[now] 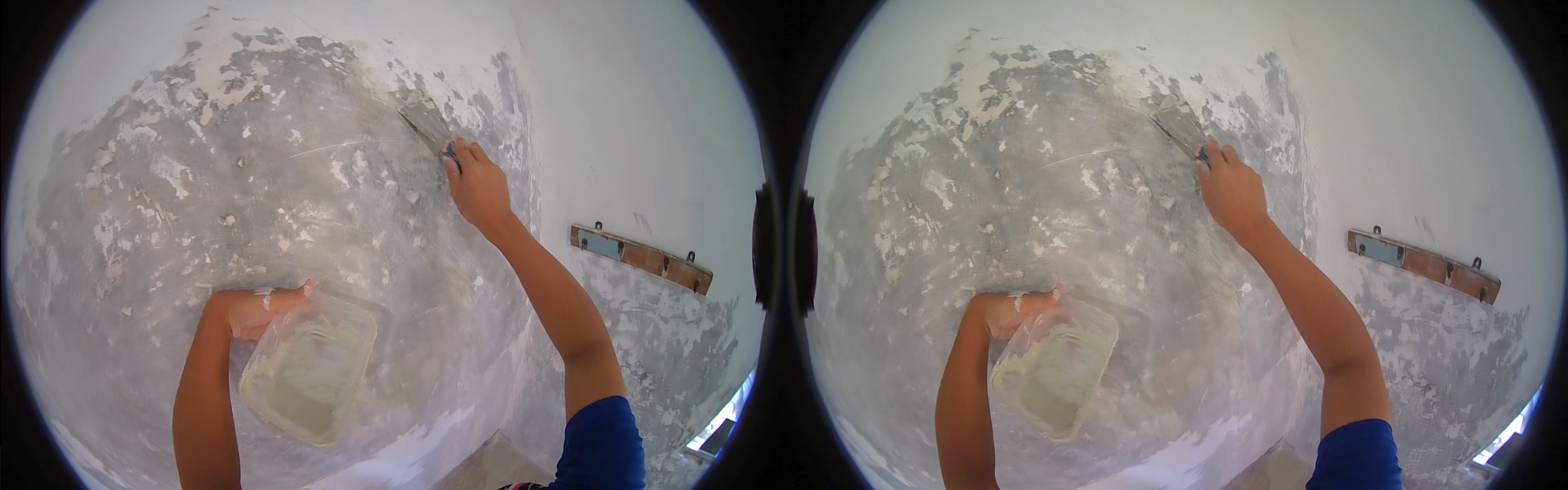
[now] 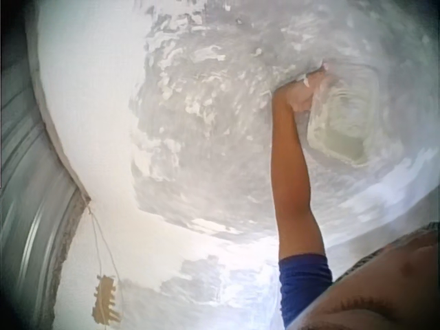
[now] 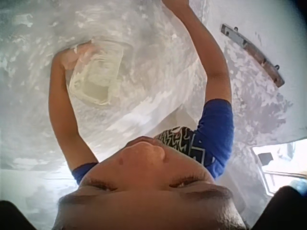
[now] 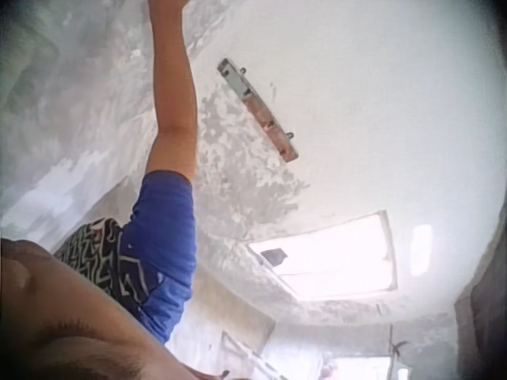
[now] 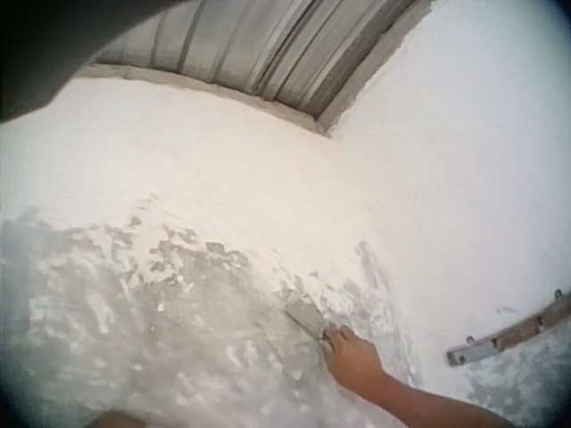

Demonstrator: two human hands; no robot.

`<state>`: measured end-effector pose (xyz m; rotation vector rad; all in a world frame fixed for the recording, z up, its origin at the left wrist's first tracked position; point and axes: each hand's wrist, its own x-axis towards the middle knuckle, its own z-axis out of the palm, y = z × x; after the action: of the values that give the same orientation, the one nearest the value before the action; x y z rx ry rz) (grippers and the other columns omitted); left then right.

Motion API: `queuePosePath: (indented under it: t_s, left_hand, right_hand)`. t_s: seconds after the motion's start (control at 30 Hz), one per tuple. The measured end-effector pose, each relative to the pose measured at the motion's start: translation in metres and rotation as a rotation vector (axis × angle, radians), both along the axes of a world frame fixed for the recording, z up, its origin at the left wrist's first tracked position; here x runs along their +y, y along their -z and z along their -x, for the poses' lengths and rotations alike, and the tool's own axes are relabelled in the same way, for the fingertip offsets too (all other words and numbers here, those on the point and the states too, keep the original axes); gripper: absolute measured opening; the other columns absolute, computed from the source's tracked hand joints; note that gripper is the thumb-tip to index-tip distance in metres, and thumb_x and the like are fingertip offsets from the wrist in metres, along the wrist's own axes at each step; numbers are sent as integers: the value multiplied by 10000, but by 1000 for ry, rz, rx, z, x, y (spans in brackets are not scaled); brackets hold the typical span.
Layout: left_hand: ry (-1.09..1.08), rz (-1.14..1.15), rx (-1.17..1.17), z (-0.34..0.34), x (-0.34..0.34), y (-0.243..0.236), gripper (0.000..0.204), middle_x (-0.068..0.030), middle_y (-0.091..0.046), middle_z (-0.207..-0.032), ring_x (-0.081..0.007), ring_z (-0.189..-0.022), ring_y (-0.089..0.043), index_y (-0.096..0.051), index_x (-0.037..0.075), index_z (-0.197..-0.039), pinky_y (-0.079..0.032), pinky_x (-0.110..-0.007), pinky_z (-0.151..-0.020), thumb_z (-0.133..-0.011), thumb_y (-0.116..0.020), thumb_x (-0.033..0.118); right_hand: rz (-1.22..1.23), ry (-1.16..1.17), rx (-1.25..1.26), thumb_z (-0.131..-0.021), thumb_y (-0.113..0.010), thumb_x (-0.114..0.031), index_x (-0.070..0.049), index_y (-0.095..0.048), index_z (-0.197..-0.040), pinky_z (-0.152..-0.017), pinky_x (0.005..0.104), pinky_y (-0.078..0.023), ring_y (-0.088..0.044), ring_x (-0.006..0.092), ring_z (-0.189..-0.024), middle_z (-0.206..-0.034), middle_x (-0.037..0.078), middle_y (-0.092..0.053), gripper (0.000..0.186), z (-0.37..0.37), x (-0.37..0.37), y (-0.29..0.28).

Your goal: The person applies plaster to a wall using a putty knife. They hold a container of plaster and use the tool to spread and scrape the material across the wall surface.

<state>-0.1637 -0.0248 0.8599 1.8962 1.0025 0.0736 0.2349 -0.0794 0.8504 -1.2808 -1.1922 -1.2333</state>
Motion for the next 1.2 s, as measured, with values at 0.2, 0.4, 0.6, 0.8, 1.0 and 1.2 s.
queuePosePath:
  t_s: [0.2, 0.4, 0.6, 0.8, 1.0, 1.2]
  left_hand:
    - [125, -3, -16, -18, 2, 2, 787, -113, -625, -1401, -202, -1260, -597, -604, 24, -1420, -525, -366, -1036, -1040, -435, 692]
    - [140, 62, -13, -1, 7, 6, 828, -115, -620, -1412, -205, -1273, -595, -591, 34, -1436, -519, -374, -1053, -1023, -417, 730]
    - [104, 70, 44, -13, -2, -2, 826, -106, -622, -1406, -192, -1267, -606, -595, 58, -1433, -537, -341, -1041, -1013, -409, 745]
    - [29, 36, 22, -10, 0, 0, 787, -106, -633, -1384, -205, -1260, -606, -593, 51, -1429, -526, -357, -1056, -1030, -427, 709]
    - [56, 4, -46, 0, 5, 8, 786, -98, -643, -1368, -210, -1239, -616, -599, 43, -1417, -533, -364, -1024, -1025, -450, 708]
    - [51, 56, -7, -6, 0, 4, 759, -97, -667, -1329, -210, -1160, -662, -625, 43, -1388, -571, -368, -964, -1040, -431, 690]
  right_hand:
    - [179, 16, 189, -1036, -599, -239, 29, -532, -1396, -588, 489, -558, -676, 410, -713, -980, 218, -657, 454, 13, 7, 97]
    - [348, -72, 143, -993, -653, -173, 52, -567, -1359, -575, 466, -556, -674, 381, -686, -900, 203, -663, 438, 45, -52, 173]
    - [153, -158, 90, -988, -652, -169, 59, -593, -1331, -627, 451, -548, -681, 380, -746, -900, 208, -674, 416, 22, -66, 99]
    - [32, -60, 85, -1014, -613, -198, 36, -563, -1358, -655, 452, -565, -702, 391, -798, -977, 222, -676, 419, 10, -22, -4]
    - [377, 38, 237, -1041, -556, -228, -1, -507, -1383, -653, 496, -578, -703, 417, -749, -980, 220, -674, 413, 33, -21, 59]
    - [657, -34, 304, -998, -627, -199, 8, -599, -1299, -680, 517, -538, -677, 443, -768, -890, 221, -684, 367, 38, -94, 124]
